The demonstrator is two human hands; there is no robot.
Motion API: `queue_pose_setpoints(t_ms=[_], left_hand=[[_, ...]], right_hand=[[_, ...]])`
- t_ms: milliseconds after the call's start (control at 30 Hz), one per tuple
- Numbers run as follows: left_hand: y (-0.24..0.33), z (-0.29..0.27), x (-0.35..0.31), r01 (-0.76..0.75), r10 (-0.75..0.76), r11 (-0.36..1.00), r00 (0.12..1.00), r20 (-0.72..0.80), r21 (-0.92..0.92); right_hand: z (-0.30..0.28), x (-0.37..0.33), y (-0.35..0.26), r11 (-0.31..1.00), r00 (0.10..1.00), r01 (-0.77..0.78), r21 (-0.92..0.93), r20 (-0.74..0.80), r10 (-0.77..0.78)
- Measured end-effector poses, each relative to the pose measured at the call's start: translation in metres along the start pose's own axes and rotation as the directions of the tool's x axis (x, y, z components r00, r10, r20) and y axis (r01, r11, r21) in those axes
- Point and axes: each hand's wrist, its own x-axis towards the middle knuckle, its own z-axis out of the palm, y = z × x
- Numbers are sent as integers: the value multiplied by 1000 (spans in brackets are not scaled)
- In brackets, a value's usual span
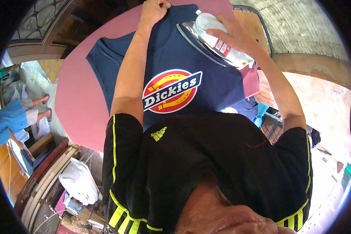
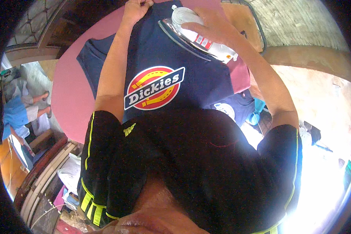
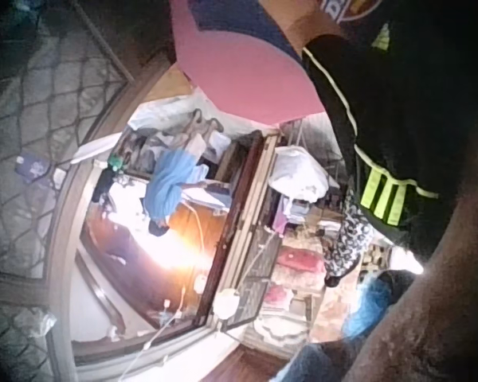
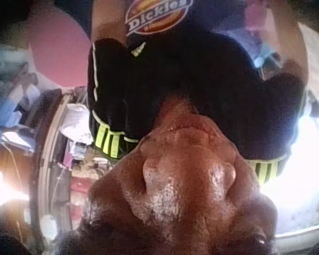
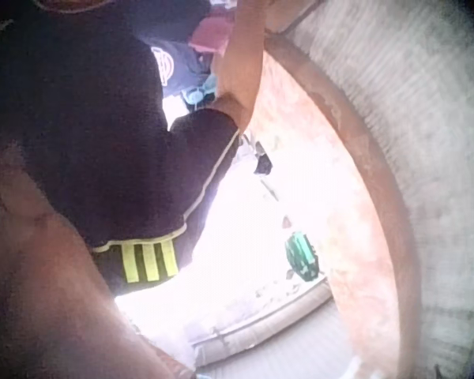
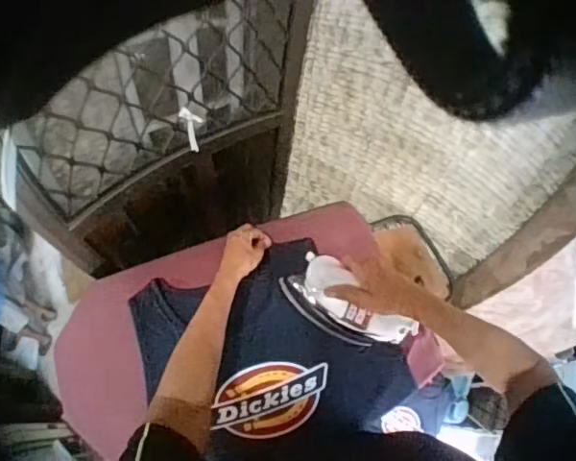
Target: The person irons a dark blue Dickies t-shirt on a pink ironing board. They use a white steam iron to smooth the fabric, repeatedly adjusting the shirt's position and flipping it over to treat different sections. The person finishes by folding the shirt and placing it on a nearby surface.
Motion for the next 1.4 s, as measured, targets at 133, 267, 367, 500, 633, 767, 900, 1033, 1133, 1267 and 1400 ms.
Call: queue_pose_setpoints(t_ms=[133, 267, 367, 500, 633, 767, 900, 1033, 1133, 1267, 1400], left_hand=[[-10, -11, 6, -93, 91, 995, 995, 47, 33], [17, -60, -13, -174, 189, 976, 975, -113, 130], [14, -133, -77, 174, -207, 830, 978, 4, 530], [-4, -186, -153, 381, -255, 561, 924, -284, 735], [-33, -212, -160, 144, -33, 744, 983, -180, 653], [-26, -211, -147, 331, -237, 894, 922, -308, 302], [-22, -204, -148, 354, -242, 881, 908, -342, 315], [-28, -207, -152, 347, -190, 841, 908, -374, 416], [-33, -209, -154, 383, -231, 835, 896, -378, 396], [-33, -201, -146, 301, -203, 921, 914, -352, 248], [-27, -209, -155, 361, -246, 885, 899, -363, 293]], right_hand=[[33, 36, 26, 998, 999, 2, 65, -46, 1], [33, 85, 4, 978, 994, -98, 185, -25, 104], [17, 96, -10, 970, 950, -223, 100, 246, 193], [26, 91, -1, 974, 982, 37, 221, 171, -76], [0, 81, -18, 998, 884, 57, 26, 464, -62], [0, 76, -12, 942, 804, 322, 88, 500, -322], [15, 80, -35, 901, 784, 401, 163, 448, -430], [42, 97, -72, 832, 737, 494, 253, 387, -555], [60, 107, -103, 780, 697, 561, 277, 349, -626], [57, 111, -128, 831, 700, 475, 288, 449, -556], [62, 106, -107, 772, 694, 564, 293, 338, -636]])
